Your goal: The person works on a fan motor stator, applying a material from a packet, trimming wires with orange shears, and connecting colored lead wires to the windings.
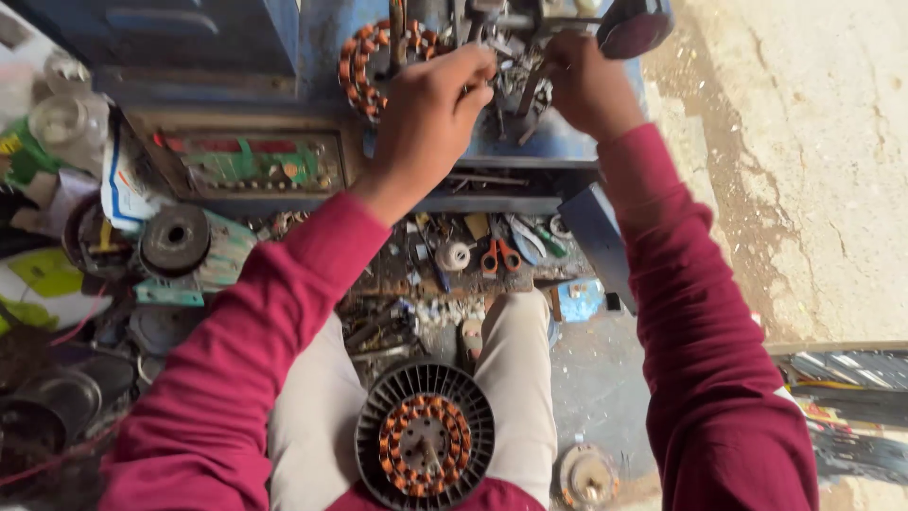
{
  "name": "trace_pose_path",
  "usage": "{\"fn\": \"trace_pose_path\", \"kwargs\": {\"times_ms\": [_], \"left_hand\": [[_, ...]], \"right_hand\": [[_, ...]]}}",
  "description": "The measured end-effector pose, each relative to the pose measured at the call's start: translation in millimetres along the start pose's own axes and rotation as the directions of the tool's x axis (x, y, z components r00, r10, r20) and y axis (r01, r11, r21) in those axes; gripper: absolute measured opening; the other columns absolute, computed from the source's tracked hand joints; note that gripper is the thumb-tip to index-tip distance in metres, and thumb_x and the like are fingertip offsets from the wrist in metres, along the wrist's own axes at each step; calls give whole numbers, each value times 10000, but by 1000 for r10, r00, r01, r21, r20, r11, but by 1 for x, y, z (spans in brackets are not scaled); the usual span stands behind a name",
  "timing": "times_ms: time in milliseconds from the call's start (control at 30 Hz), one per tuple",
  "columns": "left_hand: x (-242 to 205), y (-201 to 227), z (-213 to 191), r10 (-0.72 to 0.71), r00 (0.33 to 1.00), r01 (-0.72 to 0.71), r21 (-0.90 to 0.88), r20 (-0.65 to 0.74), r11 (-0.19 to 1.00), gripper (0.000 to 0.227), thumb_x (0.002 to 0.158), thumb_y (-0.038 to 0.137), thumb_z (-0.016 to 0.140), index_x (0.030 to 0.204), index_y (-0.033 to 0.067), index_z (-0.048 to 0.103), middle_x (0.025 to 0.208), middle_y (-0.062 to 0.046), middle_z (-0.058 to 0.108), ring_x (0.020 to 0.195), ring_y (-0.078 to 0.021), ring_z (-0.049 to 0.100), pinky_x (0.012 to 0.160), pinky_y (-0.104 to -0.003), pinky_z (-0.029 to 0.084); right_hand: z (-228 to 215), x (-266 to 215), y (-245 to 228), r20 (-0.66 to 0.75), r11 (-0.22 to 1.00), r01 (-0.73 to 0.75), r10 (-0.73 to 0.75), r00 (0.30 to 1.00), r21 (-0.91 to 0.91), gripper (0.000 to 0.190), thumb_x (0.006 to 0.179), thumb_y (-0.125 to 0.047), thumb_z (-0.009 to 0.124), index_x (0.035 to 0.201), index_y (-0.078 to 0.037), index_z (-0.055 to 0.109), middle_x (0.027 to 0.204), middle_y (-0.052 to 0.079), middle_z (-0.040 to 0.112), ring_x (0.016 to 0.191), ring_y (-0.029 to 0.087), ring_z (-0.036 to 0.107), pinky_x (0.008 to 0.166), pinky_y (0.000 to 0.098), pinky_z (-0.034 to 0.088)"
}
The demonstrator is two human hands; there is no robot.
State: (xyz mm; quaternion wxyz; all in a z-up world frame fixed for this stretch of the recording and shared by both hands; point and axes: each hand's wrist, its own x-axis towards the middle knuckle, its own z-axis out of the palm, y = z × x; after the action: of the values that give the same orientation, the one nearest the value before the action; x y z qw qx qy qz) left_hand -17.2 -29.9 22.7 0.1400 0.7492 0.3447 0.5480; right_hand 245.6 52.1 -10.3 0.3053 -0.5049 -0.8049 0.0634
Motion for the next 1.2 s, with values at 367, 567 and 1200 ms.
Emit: {"fn": "trace_pose_path", "kwargs": {"times_ms": [367, 567, 1200], "left_hand": [[-233, -42, -16, -687, 716, 573, -459, -124, 680, 228, 875, -19, 792, 1049, 3, 648, 937, -45, 757, 843, -83, 714, 742, -216, 553], [-316, -109, 5, -696, 661, 633, -289, -280, 718, 289, 886, -20, 796, 1138, -15, 654, 958, -72, 737, 858, -137, 707, 772, -270, 578], [-332, -106, -37, -504, 752, 579, 61, -424, 813, 115, 1004, 73, 719, 1109, 61, 674, 970, -95, 728, 842, -260, 721, 754, -363, 570]], "right_hand": [[-19, -37, -32, -370, 970, 209, -240, 898, -122, 81, 987, 47, 680, 1055, 5, 694, 951, 183, 671, 874, 345, 657, 770, 410, 524], [79, -153, -147, 8, 876, -18, 16, 1000, 481, 148, 872, 46, 665, 1016, 11, 665, 889, 125, 695, 744, 221, 692, 672, 296, 556], [250, -166, -162, 249, 932, -123, 36, 968, 340, 82, 909, -3, 737, 981, -11, 776, 822, 140, 760, 649, 188, 745, 607, 298, 579]]}}
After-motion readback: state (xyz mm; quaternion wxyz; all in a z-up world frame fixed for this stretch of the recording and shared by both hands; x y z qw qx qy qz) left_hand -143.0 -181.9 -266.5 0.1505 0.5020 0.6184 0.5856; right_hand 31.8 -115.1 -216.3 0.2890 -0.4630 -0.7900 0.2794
